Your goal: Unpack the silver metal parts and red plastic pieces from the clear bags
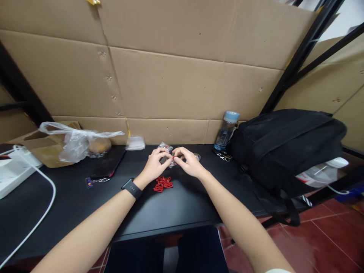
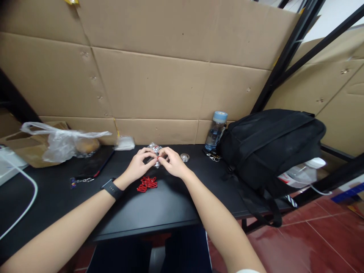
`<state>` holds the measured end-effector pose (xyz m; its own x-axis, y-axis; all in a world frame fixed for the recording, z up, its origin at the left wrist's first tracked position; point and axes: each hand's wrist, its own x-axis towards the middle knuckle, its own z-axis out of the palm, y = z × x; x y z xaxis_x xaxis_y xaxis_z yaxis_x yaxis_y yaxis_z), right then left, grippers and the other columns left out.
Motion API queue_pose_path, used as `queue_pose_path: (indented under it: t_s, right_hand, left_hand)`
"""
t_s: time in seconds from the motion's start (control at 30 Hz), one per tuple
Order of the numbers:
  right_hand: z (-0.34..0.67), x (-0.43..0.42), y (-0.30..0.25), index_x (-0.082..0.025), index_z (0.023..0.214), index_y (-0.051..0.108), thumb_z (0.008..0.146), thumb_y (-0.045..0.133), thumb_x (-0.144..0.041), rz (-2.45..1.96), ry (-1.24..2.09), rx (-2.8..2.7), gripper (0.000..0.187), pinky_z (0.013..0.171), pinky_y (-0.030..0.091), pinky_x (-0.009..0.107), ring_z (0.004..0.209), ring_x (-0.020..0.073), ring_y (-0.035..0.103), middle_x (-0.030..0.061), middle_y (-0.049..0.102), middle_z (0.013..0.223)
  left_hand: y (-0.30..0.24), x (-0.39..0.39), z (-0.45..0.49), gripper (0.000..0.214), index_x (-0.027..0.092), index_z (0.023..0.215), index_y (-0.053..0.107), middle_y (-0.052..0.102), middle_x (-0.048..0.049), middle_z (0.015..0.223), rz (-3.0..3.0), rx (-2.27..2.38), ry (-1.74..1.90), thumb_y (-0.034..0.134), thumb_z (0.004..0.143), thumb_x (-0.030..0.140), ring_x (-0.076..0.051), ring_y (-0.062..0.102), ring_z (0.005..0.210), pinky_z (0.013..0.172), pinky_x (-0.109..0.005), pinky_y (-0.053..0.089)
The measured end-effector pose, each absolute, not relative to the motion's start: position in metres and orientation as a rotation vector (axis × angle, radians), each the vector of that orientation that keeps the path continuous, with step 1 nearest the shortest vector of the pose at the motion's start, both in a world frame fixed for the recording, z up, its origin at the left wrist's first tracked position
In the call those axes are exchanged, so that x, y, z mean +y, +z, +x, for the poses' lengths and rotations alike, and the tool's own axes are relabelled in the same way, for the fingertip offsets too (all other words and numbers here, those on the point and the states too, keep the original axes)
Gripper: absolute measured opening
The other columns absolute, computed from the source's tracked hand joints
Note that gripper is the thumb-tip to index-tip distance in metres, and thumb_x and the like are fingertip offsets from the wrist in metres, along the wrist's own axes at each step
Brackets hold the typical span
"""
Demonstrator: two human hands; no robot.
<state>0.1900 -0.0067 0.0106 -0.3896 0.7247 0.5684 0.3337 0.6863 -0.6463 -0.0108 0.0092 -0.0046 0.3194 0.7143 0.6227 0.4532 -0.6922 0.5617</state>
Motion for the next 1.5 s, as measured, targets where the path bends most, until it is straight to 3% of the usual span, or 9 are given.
queue_pose_path:
  t_s: [0.13, 0.4, 0.57, 0.63, 0.83, 0.93, 1.2, 1.5]
  right_hand:
    - [0.192, -0.008, 0.013, -0.022, 0.105, 0.062, 0.081, 0.076, -0.034, -0.826, 0.500, -2.043, 0.031, 0.081, 0.053, 0.031, 0.095, 0.0190, 0.065, 0.0042, 0.067, 0.108]
    - [0.193, -0.008, 0.015, -0.021, 0.098, 0.068, 0.076, 0.079, -0.037, -0.876, 0.493, -1.999, 0.029, 0.081, 0.054, 0.031, 0.089, 0.0182, 0.067, 0.0028, 0.072, 0.101]
    - [0.195, -0.004, 0.013, -0.020, 0.087, 0.067, 0.076, 0.078, -0.037, -0.979, 0.409, -1.921, 0.023, 0.079, 0.054, 0.031, 0.083, 0.0176, 0.067, 0.0028, 0.073, 0.093]
    - [0.199, 0.000, 0.013, -0.020, 0.084, 0.066, 0.075, 0.078, -0.038, -1.023, 0.372, -1.847, 0.024, 0.077, 0.054, 0.030, 0.081, 0.0176, 0.067, 0.0034, 0.073, 0.092]
    - [0.212, 0.007, 0.015, -0.020, 0.082, 0.064, 0.075, 0.077, -0.044, -1.085, 0.321, -1.691, 0.028, 0.075, 0.054, 0.030, 0.080, 0.0173, 0.067, 0.0037, 0.073, 0.093]
    - [0.215, 0.007, 0.016, -0.020, 0.081, 0.064, 0.075, 0.077, -0.045, -1.091, 0.327, -1.680, 0.029, 0.077, 0.055, 0.030, 0.082, 0.0176, 0.067, 0.0036, 0.073, 0.092]
    - [0.223, 0.012, 0.014, -0.021, 0.086, 0.067, 0.072, 0.079, -0.045, -1.178, 0.340, -1.715, 0.030, 0.074, 0.055, 0.031, 0.079, 0.0181, 0.069, 0.0024, 0.073, 0.086]
    - [0.225, 0.019, -0.001, -0.020, 0.085, 0.065, 0.067, 0.083, -0.038, -1.281, 0.436, -1.873, 0.031, 0.072, 0.053, 0.029, 0.076, 0.0169, 0.068, 0.0015, 0.073, 0.083]
  left_hand:
    - [-0.007, 0.010, -0.010, 0.014, 0.025, 0.090, 0.074, 0.065, -0.0036, 0.111, 2.276, 1.015, 1.342, 0.064, 0.091, 0.035, -0.023, 0.057, 0.113, 0.103, -0.040, 0.043]
    - [-0.005, 0.007, -0.008, 0.016, 0.023, 0.094, 0.072, 0.065, -0.0056, 0.108, 2.231, 0.997, 1.355, 0.063, 0.091, 0.036, -0.025, 0.059, 0.111, 0.103, -0.042, 0.044]
    - [-0.009, 0.011, -0.007, 0.030, 0.021, 0.122, 0.061, 0.064, -0.0085, 0.121, 2.095, 1.036, 1.373, 0.053, 0.096, 0.035, -0.020, 0.065, 0.097, 0.092, -0.037, 0.052]
    - [-0.013, 0.014, -0.009, 0.032, 0.019, 0.124, 0.059, 0.066, -0.0098, 0.118, 2.105, 1.127, 1.301, 0.052, 0.095, 0.033, -0.019, 0.067, 0.088, 0.085, -0.036, 0.054]
    - [-0.026, 0.013, -0.012, 0.037, 0.028, 0.131, 0.059, 0.063, -0.0084, 0.130, 2.573, 1.078, 0.718, 0.046, 0.099, 0.042, -0.029, 0.058, 0.121, 0.102, -0.048, 0.043]
    - [-0.029, 0.010, -0.011, 0.042, 0.029, 0.137, 0.054, 0.061, -0.0092, 0.134, 2.601, 1.097, 0.638, 0.040, 0.102, 0.046, -0.029, 0.055, 0.125, 0.103, -0.049, 0.040]
    - [-0.025, 0.011, -0.014, 0.040, 0.039, 0.126, 0.064, 0.058, -0.0046, 0.135, 2.602, 1.072, 0.545, 0.031, 0.104, 0.045, -0.027, 0.052, 0.126, 0.103, -0.049, 0.036]
    - [-0.027, 0.013, -0.014, 0.039, 0.028, 0.125, 0.063, 0.062, -0.0093, 0.133, 2.556, 1.089, 0.644, 0.042, 0.100, 0.047, -0.030, 0.054, 0.124, 0.103, -0.048, 0.038]
